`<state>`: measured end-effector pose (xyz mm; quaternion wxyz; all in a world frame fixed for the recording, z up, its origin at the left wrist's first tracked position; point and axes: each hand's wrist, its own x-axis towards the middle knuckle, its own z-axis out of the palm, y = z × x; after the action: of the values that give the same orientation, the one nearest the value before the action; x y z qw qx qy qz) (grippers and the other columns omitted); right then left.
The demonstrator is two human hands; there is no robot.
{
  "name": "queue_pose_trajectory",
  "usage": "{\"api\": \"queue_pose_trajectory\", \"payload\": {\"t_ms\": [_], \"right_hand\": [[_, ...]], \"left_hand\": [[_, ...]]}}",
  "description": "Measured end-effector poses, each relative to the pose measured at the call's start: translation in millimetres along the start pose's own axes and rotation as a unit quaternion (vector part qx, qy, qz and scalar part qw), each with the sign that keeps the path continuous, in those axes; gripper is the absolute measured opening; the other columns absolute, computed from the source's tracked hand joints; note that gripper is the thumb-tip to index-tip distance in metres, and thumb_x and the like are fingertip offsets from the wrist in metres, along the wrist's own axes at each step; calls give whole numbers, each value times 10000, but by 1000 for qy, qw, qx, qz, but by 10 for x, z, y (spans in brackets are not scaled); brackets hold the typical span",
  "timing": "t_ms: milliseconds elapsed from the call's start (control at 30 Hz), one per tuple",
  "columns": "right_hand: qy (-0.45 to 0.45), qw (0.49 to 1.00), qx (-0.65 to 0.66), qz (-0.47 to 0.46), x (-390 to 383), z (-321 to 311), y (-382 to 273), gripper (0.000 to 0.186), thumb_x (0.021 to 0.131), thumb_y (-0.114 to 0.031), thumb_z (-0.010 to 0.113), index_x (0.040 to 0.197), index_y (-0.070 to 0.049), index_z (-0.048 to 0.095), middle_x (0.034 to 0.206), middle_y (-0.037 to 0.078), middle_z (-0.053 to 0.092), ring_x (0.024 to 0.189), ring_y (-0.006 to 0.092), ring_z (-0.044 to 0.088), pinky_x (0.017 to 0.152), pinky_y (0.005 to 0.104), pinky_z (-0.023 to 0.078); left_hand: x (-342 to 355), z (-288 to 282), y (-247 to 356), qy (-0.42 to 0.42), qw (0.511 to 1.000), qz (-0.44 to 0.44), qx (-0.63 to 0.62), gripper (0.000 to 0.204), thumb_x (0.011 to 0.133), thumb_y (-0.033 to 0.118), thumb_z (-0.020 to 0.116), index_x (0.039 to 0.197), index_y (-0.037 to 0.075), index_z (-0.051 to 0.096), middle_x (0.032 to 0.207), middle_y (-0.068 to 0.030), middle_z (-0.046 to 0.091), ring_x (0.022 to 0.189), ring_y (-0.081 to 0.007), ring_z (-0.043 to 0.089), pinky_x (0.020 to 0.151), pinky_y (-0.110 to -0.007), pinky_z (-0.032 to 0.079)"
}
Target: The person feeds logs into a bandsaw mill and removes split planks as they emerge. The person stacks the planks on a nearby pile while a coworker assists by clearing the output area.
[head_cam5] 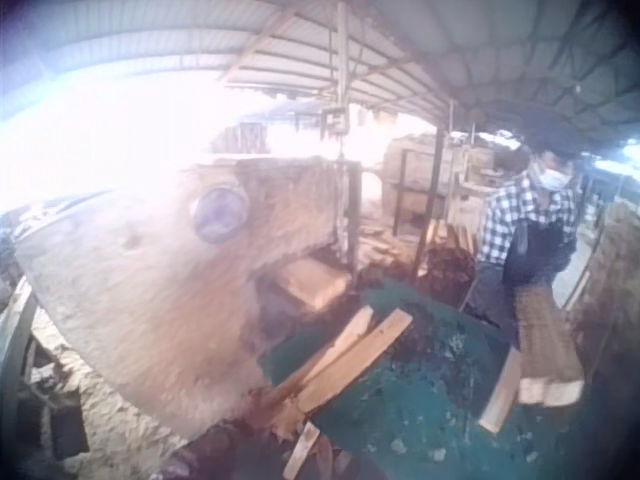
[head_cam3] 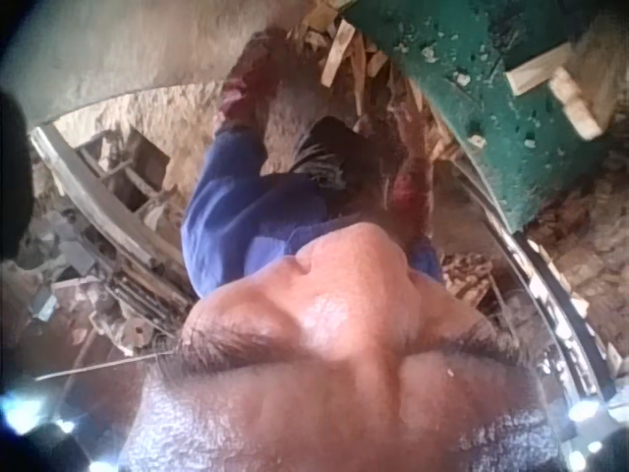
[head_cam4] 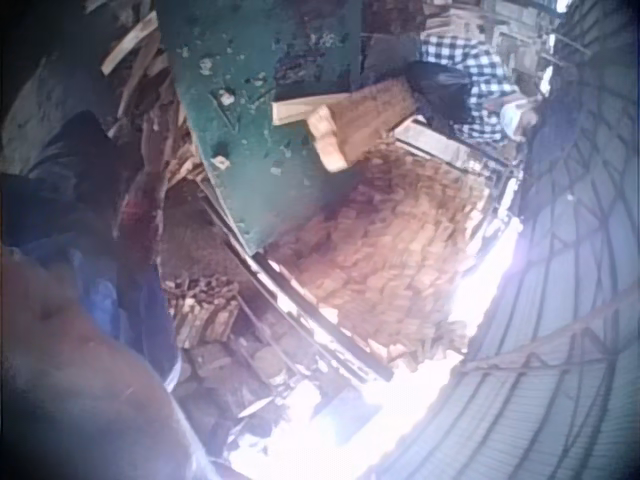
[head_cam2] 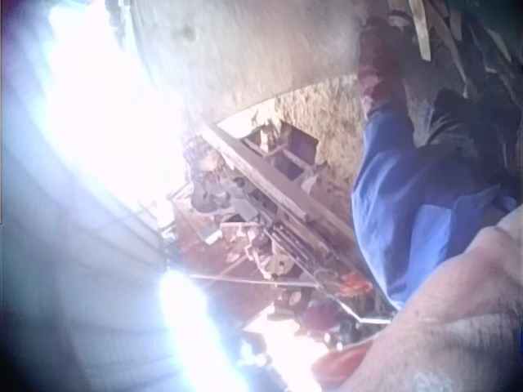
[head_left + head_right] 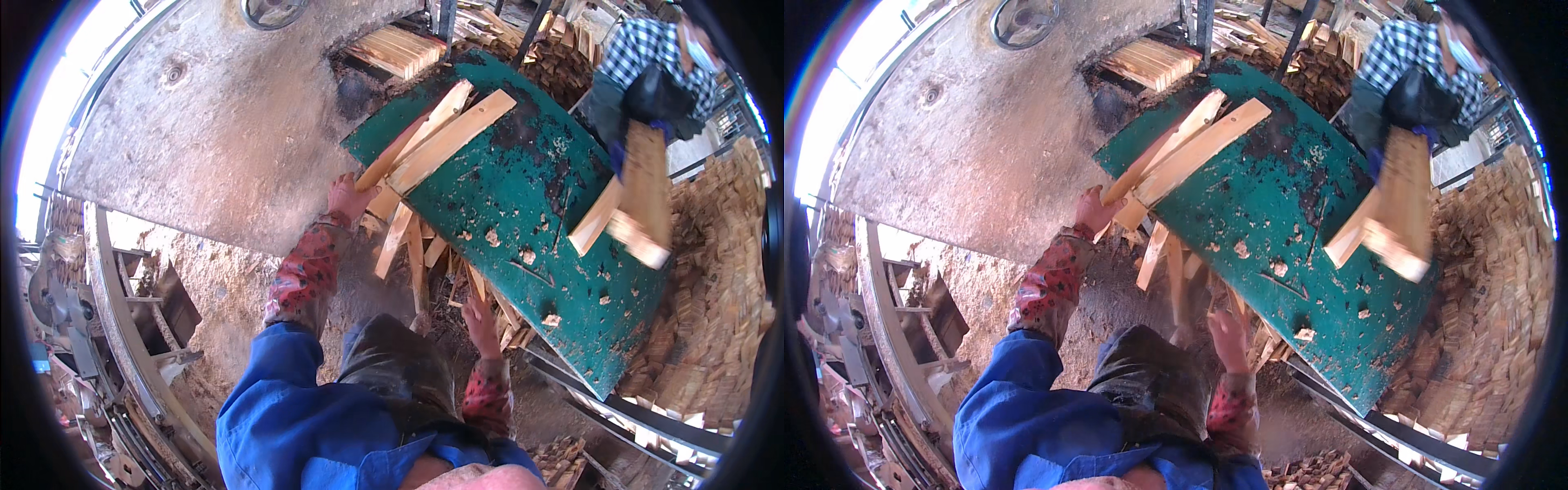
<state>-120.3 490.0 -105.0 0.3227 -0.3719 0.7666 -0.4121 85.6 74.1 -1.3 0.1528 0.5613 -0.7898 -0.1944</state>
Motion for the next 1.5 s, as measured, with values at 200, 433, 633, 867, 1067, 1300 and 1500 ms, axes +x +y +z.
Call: {"api": "queue_pose_trajectory", "payload": {"t_ms": [200,433,633,867,1067,1300,1500], "right_hand": [[160,935,-293,-124,1788,71,-983,406,895,-223,757,1238,-31,658,1011,130,746,938,164,701,835,353,573],[67,981,112,146,3122,570,-2299,610,796,-260,806,1276,38,577,981,176,741,818,228,730,752,387,599],[153,975,123,103,3126,616,-1933,531,771,-174,834,1204,37,610,1093,129,711,953,195,686,816,339,565],[177,974,31,138,2348,754,-1893,574,784,-150,795,1269,26,545,1110,131,689,981,208,667,832,363,560],[200,967,-57,147,1440,904,-1646,639,813,-90,776,1362,37,473,1222,149,634,1092,218,626,911,361,536],[158,965,89,190,1307,553,-2304,779,829,-27,724,1516,15,359,1344,162,596,1181,231,604,1001,355,501],[113,975,83,170,984,345,-2140,763,795,-22,690,1501,-4,401,1350,208,606,1232,291,600,1026,386,492]], "left_hand": [[560,-100,349,-179,977,-26,-112,904,727,657,759,1274,-50,622,1180,-280,676,1095,-380,675,927,-459,538],[882,230,-23,-252,952,85,-150,767,705,630,779,1070,-40,697,925,-236,727,889,-377,716,783,-459,549],[1126,494,366,-394,866,114,-287,626,808,527,747,1048,-49,690,908,-195,714,812,-286,703,710,-403,556],[800,550,459,-448,849,149,-238,591,791,450,703,1070,-67,638,994,-322,675,982,-456,665,862,-500,536],[-218,964,65,-472,782,144,-382,496,824,355,703,1134,-29,656,890,-228,712,795,-342,719,734,-441,578],[-174,331,438,-629,656,34,-416,483,859,350,748,1076,-78,686,830,-143,727,644,-190,712,538,-353,577],[-186,1043,354,-589,667,-82,-449,646,830,478,794,973,-142,687,788,-160,710,622,-237,718,567,-348,630]]}}
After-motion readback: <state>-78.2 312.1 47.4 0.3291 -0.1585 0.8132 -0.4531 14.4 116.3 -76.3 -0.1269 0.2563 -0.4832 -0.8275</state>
